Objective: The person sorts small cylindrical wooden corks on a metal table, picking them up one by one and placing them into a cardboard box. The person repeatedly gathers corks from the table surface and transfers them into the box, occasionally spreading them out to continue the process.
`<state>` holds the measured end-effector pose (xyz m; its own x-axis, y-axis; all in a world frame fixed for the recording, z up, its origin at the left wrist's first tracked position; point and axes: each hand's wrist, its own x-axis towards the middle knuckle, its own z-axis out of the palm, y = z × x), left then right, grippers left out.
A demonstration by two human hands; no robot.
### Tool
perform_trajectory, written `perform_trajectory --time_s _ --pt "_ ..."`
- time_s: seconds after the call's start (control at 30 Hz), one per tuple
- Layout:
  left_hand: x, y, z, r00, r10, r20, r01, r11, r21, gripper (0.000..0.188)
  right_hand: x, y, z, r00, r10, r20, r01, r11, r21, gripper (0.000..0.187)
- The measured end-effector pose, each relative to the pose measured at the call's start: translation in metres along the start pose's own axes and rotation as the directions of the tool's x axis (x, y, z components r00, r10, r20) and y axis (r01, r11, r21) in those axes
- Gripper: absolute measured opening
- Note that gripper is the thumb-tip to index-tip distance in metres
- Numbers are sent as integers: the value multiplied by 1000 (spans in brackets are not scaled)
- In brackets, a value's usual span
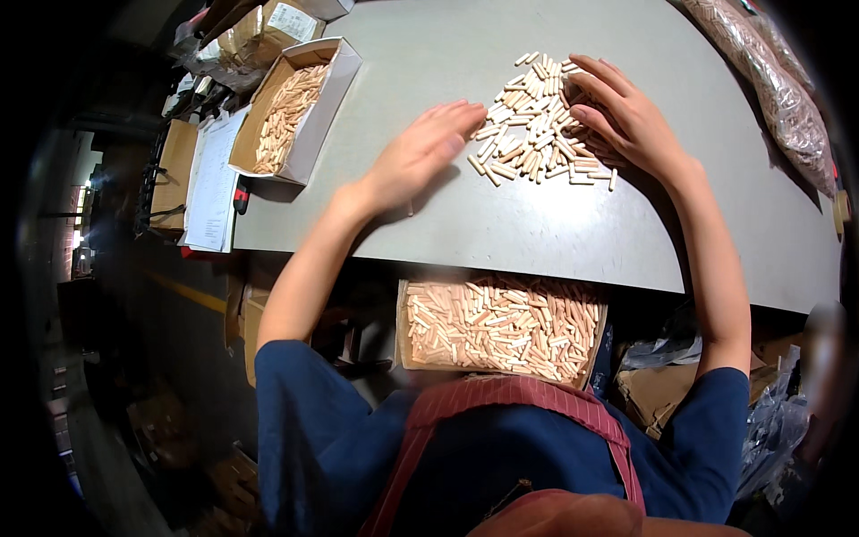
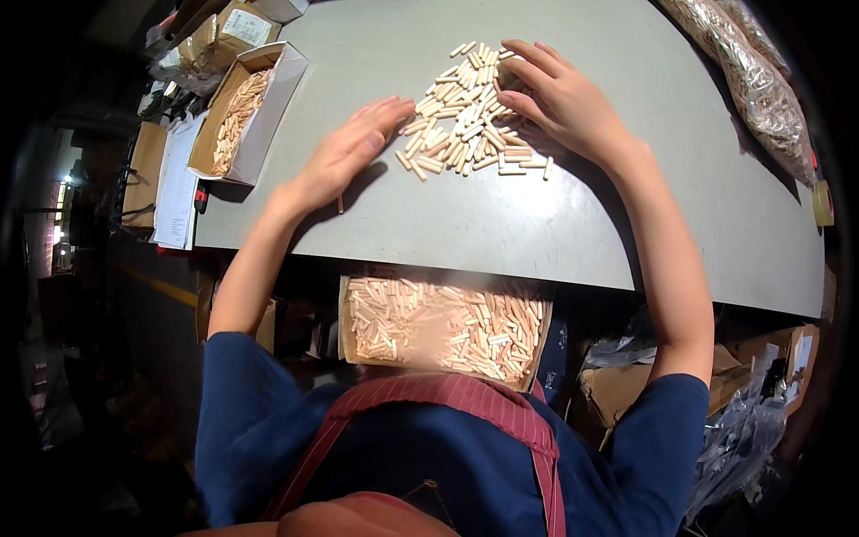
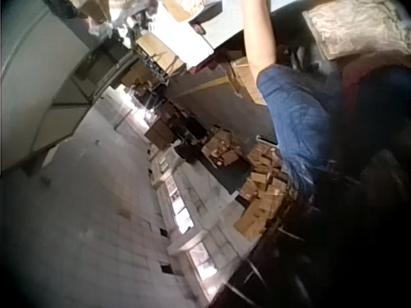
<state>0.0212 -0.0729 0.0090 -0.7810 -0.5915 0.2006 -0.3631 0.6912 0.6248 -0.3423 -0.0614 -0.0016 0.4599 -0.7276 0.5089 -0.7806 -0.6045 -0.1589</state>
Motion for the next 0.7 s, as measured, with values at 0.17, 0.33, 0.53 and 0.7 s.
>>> perform_trajectory --time_s 0.17,0.33,0.53,0.7 --pt "-10 48 39 1000 22 -20 -13 935 355 62 -1 0 -1 999 -1 36 -3 995 97 49" --pt "-9 77 62 998 64 20 -67 924 376 67 -1 -1 -1 999 -32 -38 37 988 152 43" --pt "-29 87 63 999 -8 43 -10 919 395 73 0 -4 -2 997 -71 15 69 996 64 43" --pt "-29 88 65 997 -68 -37 77 891 447 80 -1 -8 1 996 -88 5 88 995 45 47"
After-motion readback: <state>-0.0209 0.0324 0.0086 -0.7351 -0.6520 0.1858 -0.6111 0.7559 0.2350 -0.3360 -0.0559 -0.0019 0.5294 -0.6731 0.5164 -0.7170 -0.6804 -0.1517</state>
